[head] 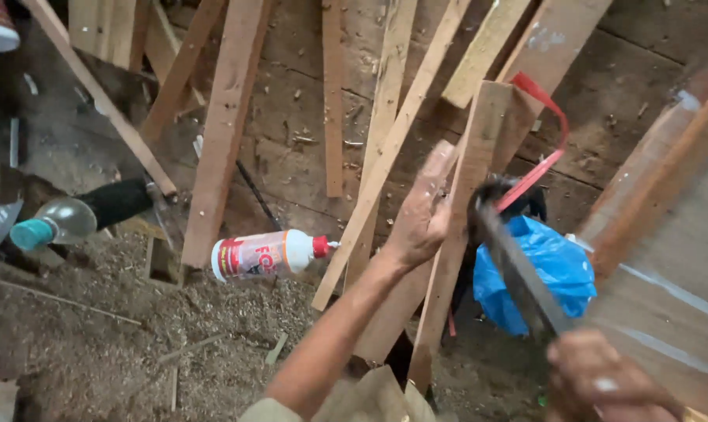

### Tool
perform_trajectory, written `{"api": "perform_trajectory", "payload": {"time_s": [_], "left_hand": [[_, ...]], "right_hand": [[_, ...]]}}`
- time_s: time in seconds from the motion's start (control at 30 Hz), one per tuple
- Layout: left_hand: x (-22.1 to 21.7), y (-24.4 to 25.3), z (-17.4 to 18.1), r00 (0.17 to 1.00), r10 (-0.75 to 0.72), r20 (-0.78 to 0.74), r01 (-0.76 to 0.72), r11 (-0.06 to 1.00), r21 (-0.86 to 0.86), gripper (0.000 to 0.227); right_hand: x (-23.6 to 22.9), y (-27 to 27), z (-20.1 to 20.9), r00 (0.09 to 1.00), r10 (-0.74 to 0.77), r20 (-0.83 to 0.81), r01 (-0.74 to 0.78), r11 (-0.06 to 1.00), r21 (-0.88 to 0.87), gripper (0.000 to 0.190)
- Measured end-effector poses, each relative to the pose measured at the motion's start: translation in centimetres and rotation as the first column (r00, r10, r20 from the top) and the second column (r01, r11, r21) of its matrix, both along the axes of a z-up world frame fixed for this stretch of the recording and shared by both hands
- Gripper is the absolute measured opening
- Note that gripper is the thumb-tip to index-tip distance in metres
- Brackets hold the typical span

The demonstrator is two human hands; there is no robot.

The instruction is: The person is securing thin wooden strips to a larger wooden frame using a hammer and nails in a workshop environment.

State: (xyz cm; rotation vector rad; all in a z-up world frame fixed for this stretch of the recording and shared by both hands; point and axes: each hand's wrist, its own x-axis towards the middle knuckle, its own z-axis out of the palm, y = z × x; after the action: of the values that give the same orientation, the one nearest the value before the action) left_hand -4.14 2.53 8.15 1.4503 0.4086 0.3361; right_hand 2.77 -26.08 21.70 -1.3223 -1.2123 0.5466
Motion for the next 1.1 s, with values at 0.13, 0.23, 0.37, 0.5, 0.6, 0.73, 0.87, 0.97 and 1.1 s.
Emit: {"api": "perform_trajectory", "payload": {"time_s": [0.13, 0.23, 0.37, 0.5, 0.6, 0.73, 0.87, 0.97, 1.1], "left_hand": [[-1.9, 1.2, 0.6, 0.935, -0.335, 0.115, 0.340, 0.940, -0.026, 0.069], [-3.5, 2.3, 2.7, 0.839, -0.543, -0.044, 0.540, 0.819, 0.196, 0.040], [-5.7, 3.4, 6.3, 0.538, -0.782, -0.314, 0.785, 0.601, -0.151, 0.035], [-7.1, 3.9, 7.6, 0.474, -0.822, -0.317, 0.824, 0.540, -0.168, 0.036], [-4.9, 7.9, 11.3, 0.526, -0.636, -0.565, 0.641, 0.733, -0.229, 0.038], [-6.8, 12.4, 4.1, 0.817, -0.068, -0.573, 0.329, 0.871, 0.366, 0.013], [-6.7, 10.5, 0.4, 0.855, 0.210, -0.474, 0.351, 0.437, 0.828, 0.037], [-6.6, 7.5, -2.9, 0.736, 0.254, -0.628, 0.503, 0.416, 0.757, 0.048], [-6.1, 5.2, -2.8, 0.751, 0.367, -0.549, 0.438, 0.345, 0.830, 0.032]], "right_hand": [[1.3, -1.7, 3.6, 0.839, 0.245, -0.487, -0.345, 0.930, -0.127, 0.022], [1.1, -2.0, 5.1, 0.879, 0.111, -0.463, -0.268, 0.919, -0.288, 0.034], [-0.4, -9.4, -3.7, 0.726, 0.081, -0.683, -0.073, 0.996, 0.041, 0.046], [1.2, 4.1, 4.8, 0.624, 0.263, -0.736, -0.359, 0.933, 0.028, 0.032], [-4.8, 8.7, 7.7, 0.688, -0.390, -0.612, 0.160, 0.904, -0.396, 0.042], [-6.5, 7.6, 6.3, 0.731, -0.468, -0.497, 0.247, 0.860, -0.446, 0.035], [-9.3, 6.6, 4.3, 0.662, -0.737, -0.137, 0.555, 0.604, -0.573, 0.031], [-10.8, 4.8, 4.2, 0.584, -0.812, 0.007, 0.642, 0.456, -0.616, 0.031], [-11.0, -16.5, -4.0, 0.807, -0.588, 0.060, 0.459, 0.559, -0.691, 0.037]]}}
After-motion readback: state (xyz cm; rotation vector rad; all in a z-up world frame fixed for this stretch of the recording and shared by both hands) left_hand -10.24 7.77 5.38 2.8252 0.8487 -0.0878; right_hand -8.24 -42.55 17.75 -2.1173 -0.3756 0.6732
